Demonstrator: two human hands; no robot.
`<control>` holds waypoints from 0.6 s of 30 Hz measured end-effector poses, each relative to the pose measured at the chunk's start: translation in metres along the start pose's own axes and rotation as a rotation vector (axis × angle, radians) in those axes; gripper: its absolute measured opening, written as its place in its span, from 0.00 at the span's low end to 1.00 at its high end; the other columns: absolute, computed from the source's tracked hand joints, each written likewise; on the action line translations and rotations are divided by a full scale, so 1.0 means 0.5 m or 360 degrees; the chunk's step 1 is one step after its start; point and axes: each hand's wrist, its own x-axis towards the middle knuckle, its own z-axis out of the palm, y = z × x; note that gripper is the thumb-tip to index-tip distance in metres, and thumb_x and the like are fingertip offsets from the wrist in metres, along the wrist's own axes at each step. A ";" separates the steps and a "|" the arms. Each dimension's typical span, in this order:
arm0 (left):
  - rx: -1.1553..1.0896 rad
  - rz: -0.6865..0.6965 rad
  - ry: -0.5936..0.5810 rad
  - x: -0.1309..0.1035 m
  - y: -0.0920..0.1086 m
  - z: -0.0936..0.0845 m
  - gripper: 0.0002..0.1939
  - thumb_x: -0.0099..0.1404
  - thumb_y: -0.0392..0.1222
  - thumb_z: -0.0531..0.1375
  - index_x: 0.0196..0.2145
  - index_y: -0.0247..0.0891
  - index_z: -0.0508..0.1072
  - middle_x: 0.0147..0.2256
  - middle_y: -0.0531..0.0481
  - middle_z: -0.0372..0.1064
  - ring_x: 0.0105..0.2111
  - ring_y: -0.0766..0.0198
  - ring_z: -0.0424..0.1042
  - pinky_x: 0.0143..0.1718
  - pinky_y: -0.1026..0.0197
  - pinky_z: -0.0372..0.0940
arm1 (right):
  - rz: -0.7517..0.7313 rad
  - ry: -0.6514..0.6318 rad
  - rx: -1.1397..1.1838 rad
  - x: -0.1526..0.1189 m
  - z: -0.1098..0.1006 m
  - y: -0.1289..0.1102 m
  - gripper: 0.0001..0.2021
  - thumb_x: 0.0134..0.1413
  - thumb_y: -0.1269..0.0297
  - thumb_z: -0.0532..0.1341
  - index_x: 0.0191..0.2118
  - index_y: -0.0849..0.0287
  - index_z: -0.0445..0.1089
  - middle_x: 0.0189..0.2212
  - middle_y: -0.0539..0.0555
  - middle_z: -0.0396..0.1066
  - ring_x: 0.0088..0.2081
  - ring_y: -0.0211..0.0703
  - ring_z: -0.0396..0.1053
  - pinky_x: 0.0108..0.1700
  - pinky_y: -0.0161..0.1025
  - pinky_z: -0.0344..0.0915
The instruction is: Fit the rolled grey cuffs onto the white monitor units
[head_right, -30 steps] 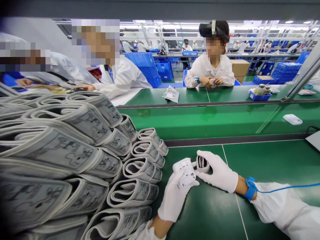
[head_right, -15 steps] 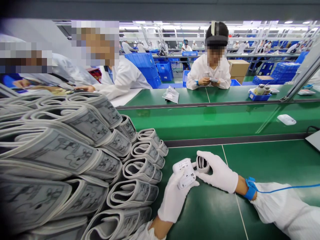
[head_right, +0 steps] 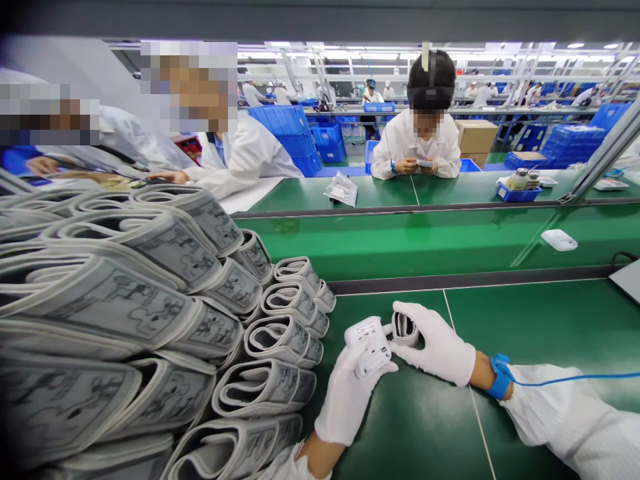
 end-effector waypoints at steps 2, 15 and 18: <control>-0.0003 -0.0010 -0.0009 -0.001 0.000 0.000 0.30 0.61 0.49 0.70 0.57 0.31 0.74 0.54 0.31 0.78 0.42 0.51 0.79 0.35 0.53 0.78 | -0.0001 0.0001 -0.0007 0.000 0.000 0.000 0.34 0.66 0.54 0.68 0.71 0.48 0.56 0.63 0.60 0.69 0.62 0.57 0.70 0.63 0.57 0.70; 0.0017 -0.0007 0.0015 -0.004 0.001 0.001 0.29 0.61 0.49 0.70 0.56 0.32 0.75 0.55 0.32 0.77 0.43 0.49 0.80 0.36 0.53 0.78 | 0.0046 0.0047 0.0046 0.009 -0.003 -0.002 0.35 0.61 0.59 0.68 0.71 0.50 0.58 0.62 0.60 0.70 0.61 0.58 0.71 0.64 0.57 0.70; 0.0022 0.0019 -0.0003 -0.002 0.002 -0.003 0.30 0.61 0.50 0.70 0.56 0.33 0.74 0.55 0.31 0.77 0.42 0.49 0.81 0.35 0.55 0.77 | 0.0272 0.0249 0.0074 0.035 -0.088 -0.011 0.36 0.51 0.66 0.65 0.67 0.54 0.62 0.60 0.60 0.71 0.55 0.57 0.76 0.56 0.51 0.75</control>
